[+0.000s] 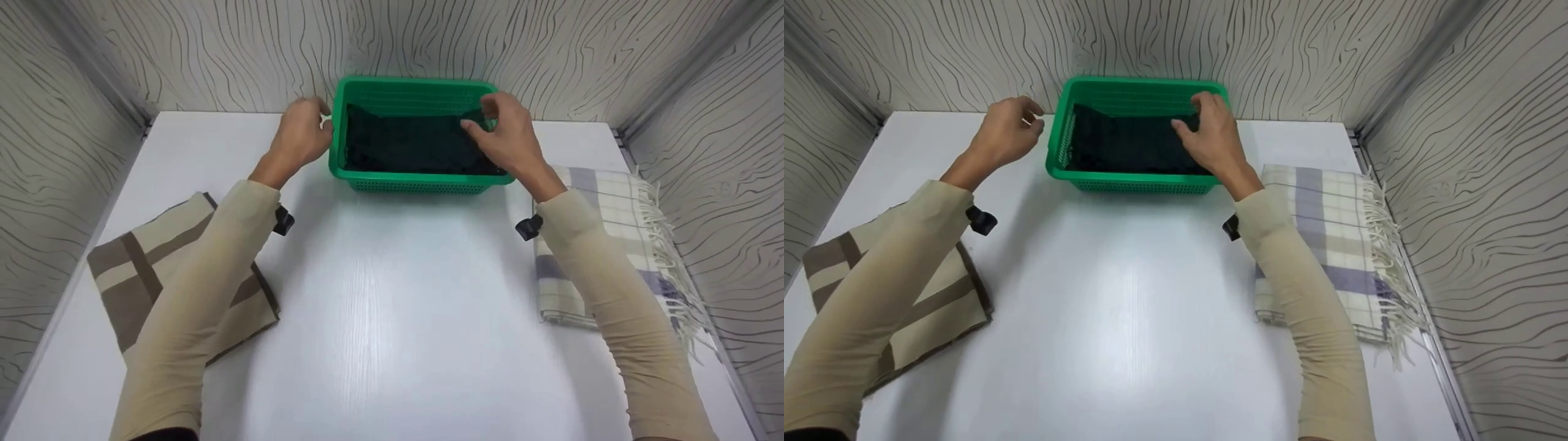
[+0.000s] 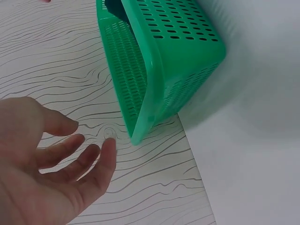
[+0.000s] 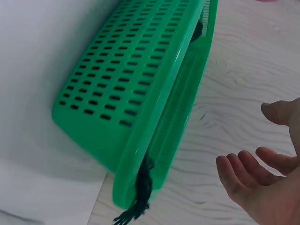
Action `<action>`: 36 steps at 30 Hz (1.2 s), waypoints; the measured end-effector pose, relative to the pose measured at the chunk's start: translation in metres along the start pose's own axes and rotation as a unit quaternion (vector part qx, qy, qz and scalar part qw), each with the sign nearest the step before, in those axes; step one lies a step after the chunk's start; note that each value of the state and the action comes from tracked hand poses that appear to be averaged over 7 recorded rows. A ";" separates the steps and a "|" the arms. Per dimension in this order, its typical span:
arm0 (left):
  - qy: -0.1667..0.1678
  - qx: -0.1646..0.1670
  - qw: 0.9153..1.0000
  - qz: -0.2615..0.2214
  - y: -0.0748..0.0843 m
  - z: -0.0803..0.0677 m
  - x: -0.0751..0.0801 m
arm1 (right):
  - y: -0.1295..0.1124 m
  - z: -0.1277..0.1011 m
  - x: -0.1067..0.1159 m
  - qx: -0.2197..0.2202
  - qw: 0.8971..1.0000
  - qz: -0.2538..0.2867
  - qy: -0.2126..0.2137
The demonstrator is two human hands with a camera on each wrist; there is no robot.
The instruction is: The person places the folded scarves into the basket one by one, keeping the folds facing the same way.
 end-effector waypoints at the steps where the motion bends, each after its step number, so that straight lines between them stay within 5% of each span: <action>1: -0.001 0.002 1.000 -0.002 -0.002 -0.002 0.002 | -0.005 -0.002 -0.001 0.009 1.000 0.001 -0.002; 8: 0.009 0.014 1.000 -0.014 -0.016 -0.018 0.015 | -0.035 -0.016 -0.019 0.072 0.997 0.028 -0.010; 22: 0.040 0.031 0.999 -0.013 -0.059 -0.056 0.039 | -0.078 -0.044 -0.051 0.126 0.990 0.055 -0.040; 36: 0.026 0.071 0.997 0.003 -0.109 -0.109 0.072 | -0.110 -0.060 -0.082 0.183 0.975 0.107 -0.067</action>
Point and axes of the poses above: each hand's wrist, its own z-axis towards the middle knuckle, its own x-axis out of the back of the hand, y = z × x, the point moved 1 cm from there along z, towards the middle knuckle, and after that the axes turned 13 degrees about -z, right-handed, at the moved point
